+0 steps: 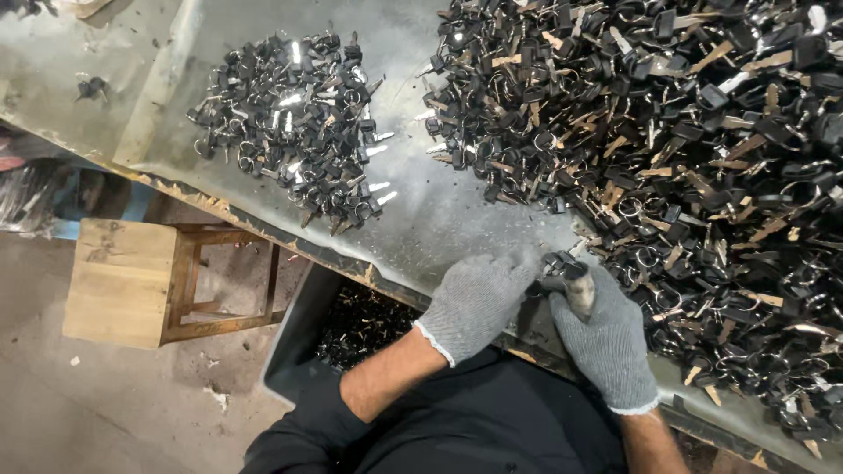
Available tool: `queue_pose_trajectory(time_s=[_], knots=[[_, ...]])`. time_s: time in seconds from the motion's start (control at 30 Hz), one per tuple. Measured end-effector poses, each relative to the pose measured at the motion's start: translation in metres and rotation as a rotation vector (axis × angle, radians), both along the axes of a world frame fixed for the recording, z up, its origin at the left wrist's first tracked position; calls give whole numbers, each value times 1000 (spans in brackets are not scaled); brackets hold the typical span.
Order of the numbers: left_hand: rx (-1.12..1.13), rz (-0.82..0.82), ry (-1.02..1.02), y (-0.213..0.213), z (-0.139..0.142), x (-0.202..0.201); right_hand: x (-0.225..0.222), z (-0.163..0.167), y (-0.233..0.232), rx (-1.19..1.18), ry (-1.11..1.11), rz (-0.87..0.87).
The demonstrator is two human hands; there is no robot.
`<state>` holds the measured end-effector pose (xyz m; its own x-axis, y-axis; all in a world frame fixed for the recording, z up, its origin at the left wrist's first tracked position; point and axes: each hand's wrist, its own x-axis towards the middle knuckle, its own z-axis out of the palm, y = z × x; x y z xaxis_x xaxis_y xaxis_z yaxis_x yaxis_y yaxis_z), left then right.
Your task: The person, wearing gray work gloves, sits at a workbench and sorts small metal parts by hand, picking individual pieces from a large pile on the table and placing them into a separate smaller pile to the left. The sorting continues steadily throughout the episode.
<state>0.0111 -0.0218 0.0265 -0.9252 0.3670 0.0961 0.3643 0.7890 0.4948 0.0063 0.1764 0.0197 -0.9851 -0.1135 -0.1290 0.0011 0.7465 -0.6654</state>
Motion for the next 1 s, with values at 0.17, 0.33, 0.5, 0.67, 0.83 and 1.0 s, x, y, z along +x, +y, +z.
queue_pose_trajectory(time_s=[0.17, 0.33, 0.5, 0.67, 0.83, 1.0], knots=[[-84, -30, 44, -1, 1, 5, -6, 13, -1, -11, 167, 129], [150, -19, 242, 4, 0, 8, -1, 26, 1, 58, -119, 191], [228, -33, 122, 16, -11, 1, -5, 34, 1, 33, -20, 63], [-150, -7, 160, 35, -15, -22, 5, 23, -9, 423, 318, 106], [284, 16, 0, 21, -6, -37, 17, 18, -7, 231, -242, -13], [184, 184, -292, 11, -8, -38, 12, 16, -1, 302, -99, 123]])
